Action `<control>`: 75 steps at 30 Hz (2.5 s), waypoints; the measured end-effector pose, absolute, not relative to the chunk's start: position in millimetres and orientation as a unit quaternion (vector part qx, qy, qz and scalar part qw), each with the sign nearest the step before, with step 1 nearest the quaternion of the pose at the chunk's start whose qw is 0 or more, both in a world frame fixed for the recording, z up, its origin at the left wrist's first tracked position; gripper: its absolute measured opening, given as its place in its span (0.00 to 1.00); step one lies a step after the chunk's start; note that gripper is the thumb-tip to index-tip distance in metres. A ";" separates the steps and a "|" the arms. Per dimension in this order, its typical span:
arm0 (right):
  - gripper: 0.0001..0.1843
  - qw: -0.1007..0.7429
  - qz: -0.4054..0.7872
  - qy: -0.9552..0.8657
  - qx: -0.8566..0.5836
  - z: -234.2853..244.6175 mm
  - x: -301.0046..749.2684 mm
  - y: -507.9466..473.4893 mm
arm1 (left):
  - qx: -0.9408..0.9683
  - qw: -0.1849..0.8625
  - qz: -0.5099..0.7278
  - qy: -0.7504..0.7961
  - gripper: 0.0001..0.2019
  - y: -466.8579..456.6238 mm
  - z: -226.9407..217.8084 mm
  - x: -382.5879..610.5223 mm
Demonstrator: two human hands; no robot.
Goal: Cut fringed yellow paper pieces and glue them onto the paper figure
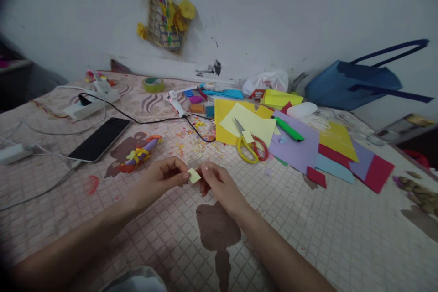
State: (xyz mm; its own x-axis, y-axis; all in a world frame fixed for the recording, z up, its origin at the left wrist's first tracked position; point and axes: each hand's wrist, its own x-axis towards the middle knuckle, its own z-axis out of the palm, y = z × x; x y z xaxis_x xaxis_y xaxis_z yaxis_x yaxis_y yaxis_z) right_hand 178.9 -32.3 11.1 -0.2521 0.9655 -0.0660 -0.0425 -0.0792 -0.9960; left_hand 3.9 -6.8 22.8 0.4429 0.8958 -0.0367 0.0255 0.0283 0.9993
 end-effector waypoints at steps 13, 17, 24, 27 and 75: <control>0.13 0.453 0.629 -0.450 -0.444 8.4 174.0 -33.3 | 0.544 0.648 0.352 0.400 0.16 -12.6 20.1 11.6; 0.13 0.448 0.628 -0.458 -0.441 6.9 174.0 -34.4 | 0.559 0.633 0.353 0.402 0.13 -11.7 18.2 10.5; 0.13 0.436 0.592 -0.499 -0.459 4.9 176.1 -32.2 | 0.570 0.622 0.342 0.414 0.12 -8.3 15.4 8.0; 0.13 0.437 0.579 -0.509 -0.463 3.1 176.4 -32.2 | 0.567 0.623 0.342 0.416 0.12 -7.8 15.2 8.6; 0.17 0.435 0.567 -0.506 -0.482 4.1 175.3 -29.1 | 0.585 0.631 0.295 0.417 0.13 -5.1 12.0 7.5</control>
State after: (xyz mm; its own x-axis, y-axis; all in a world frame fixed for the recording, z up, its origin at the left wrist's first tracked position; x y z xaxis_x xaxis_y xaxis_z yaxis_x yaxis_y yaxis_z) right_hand 175.3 -29.1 4.1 -0.1563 0.9819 -0.1067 -0.0057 -0.1089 -0.9940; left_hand 7.5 -5.1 12.0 0.4786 0.8590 -0.1816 0.1162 0.1431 0.9829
